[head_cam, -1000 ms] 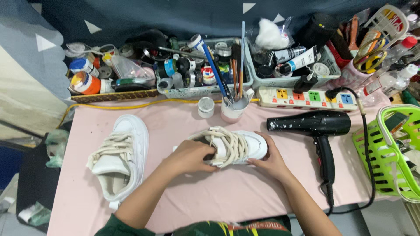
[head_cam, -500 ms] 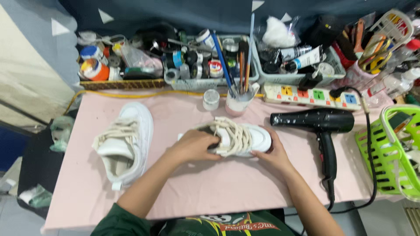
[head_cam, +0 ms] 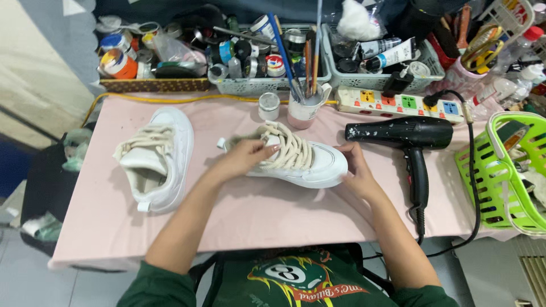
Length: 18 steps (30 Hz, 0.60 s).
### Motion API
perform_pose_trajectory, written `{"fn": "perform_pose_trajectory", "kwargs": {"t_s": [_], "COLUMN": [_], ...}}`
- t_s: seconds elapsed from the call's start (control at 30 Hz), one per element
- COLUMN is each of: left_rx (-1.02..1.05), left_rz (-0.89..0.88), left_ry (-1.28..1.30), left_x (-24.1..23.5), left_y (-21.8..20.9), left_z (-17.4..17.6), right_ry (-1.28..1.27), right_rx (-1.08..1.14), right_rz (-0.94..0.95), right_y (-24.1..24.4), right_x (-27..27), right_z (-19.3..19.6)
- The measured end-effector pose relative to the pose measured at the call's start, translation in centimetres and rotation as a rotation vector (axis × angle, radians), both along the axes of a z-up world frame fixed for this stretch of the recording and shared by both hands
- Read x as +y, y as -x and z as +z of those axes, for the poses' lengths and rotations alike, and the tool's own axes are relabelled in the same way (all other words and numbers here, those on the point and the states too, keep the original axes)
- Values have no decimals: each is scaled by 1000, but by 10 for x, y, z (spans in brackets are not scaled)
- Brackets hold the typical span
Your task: The person opens jars of paint, dips a brush into a jar, and handles a clear plastic bottle at a workbench next to a pair of white sneakers.
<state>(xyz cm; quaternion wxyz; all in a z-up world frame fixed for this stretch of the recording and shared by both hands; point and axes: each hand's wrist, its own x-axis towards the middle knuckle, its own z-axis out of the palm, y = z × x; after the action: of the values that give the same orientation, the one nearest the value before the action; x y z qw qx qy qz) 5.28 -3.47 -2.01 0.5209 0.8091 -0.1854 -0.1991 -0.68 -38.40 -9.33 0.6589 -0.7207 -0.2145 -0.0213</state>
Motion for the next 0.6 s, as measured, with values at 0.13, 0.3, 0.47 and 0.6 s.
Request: {"fn": "perform_pose_trajectory", "kwargs": {"t_s": [0.13, 0.3, 0.47, 0.6], "left_rx": [-114, -348, -120, -192], "left_rz": [-79, -283, -168, -116], "left_ry": [34, -205, -432, -431], "left_x": [21, 34, 32, 32], "left_y": [-7, -13, -22, -25], "left_z": [30, 54, 51, 41], "right_ry": [47, 453, 532, 452], "right_rx": [276, 442, 86, -22], "right_rz": [102, 274, 238, 206], "right_y": [-2, -2, -28, -30], "right_x": [-1, 63, 107, 118], "right_z": [23, 82, 87, 74]}}
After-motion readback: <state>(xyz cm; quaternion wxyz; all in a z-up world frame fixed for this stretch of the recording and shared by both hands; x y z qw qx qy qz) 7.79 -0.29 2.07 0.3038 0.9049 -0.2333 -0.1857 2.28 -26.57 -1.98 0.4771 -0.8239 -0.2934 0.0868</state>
